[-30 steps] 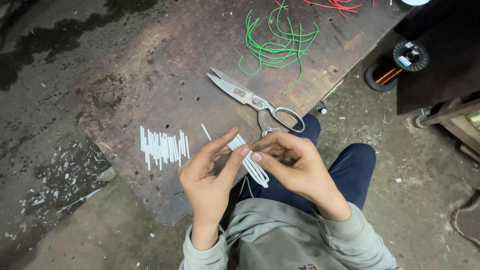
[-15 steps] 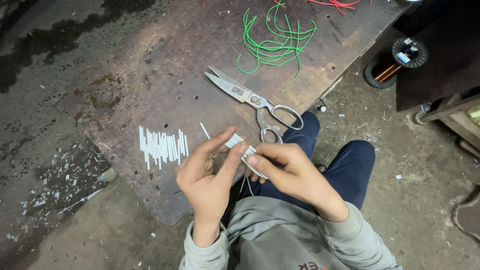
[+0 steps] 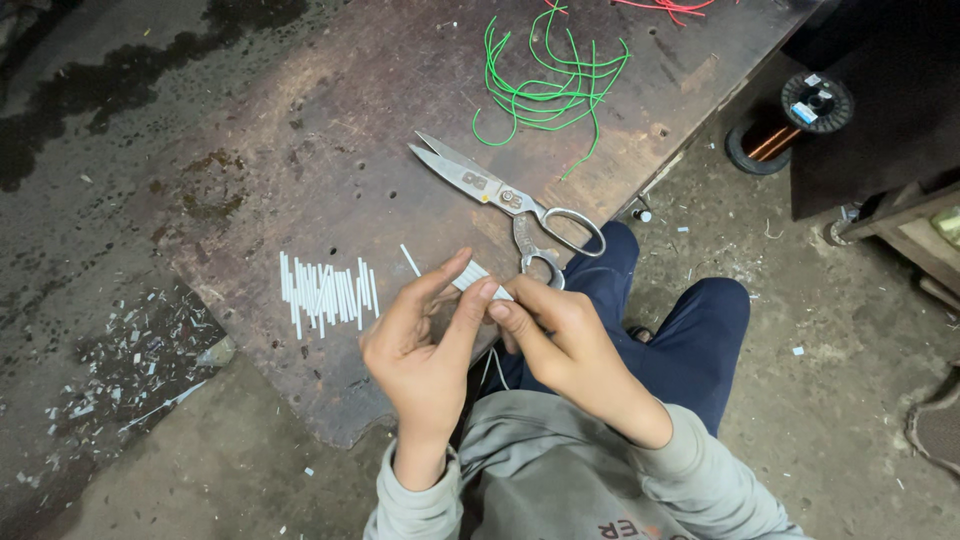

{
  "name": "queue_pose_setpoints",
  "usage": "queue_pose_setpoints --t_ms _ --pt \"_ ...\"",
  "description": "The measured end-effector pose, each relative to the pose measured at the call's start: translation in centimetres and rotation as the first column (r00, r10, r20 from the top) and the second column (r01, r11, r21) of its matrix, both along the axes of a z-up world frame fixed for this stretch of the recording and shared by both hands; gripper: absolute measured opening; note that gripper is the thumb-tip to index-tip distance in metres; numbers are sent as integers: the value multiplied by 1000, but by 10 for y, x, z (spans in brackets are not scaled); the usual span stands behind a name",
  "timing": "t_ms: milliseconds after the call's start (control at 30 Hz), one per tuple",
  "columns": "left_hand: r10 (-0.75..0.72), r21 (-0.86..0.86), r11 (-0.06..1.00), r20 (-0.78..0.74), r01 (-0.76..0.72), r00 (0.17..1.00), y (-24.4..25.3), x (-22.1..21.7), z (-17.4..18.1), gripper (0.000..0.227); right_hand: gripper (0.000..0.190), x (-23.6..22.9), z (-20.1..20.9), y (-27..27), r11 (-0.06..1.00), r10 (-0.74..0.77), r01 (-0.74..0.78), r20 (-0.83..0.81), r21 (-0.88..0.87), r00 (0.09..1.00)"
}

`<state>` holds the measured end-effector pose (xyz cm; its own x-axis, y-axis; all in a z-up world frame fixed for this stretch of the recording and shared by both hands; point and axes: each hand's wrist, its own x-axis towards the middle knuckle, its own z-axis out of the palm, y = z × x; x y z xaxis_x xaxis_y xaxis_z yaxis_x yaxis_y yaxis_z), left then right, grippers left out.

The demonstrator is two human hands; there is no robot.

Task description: The person sits on the floor and cuts white plastic tubes into short pieces using shears. They gather the tubes, align them, cut them in batches, and then arrange the cut pieces on the work surface.

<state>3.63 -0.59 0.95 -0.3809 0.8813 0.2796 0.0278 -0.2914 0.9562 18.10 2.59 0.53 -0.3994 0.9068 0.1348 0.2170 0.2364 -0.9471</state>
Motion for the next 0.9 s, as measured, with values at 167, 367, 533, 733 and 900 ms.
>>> queue_pose_setpoints --t_ms 167,367,533,733,900 --pt "-22 -26 999 40 23 999 -1 0 -3 32 24 5 -4 4 987 55 -68 -94 -144 994" --pt "-103 -163 974 309 159 946 6 -5 -16 31 26 6 -3 8 997 59 -59 -2 -41 998" --pt "-149 -183 961 291 208 945 5 -9 -24 17 26 7 4 11 996 83 -81 94 -23 992" --pt "-27 -142 988 250 65 968 7 -7 -33 17 25 24 3 28 951 49 -121 245 285 968" --pt "160 -16 986 328 -164 931 32 -32 -48 18 50 25 -18 41 777 -350 71 336 625 874"
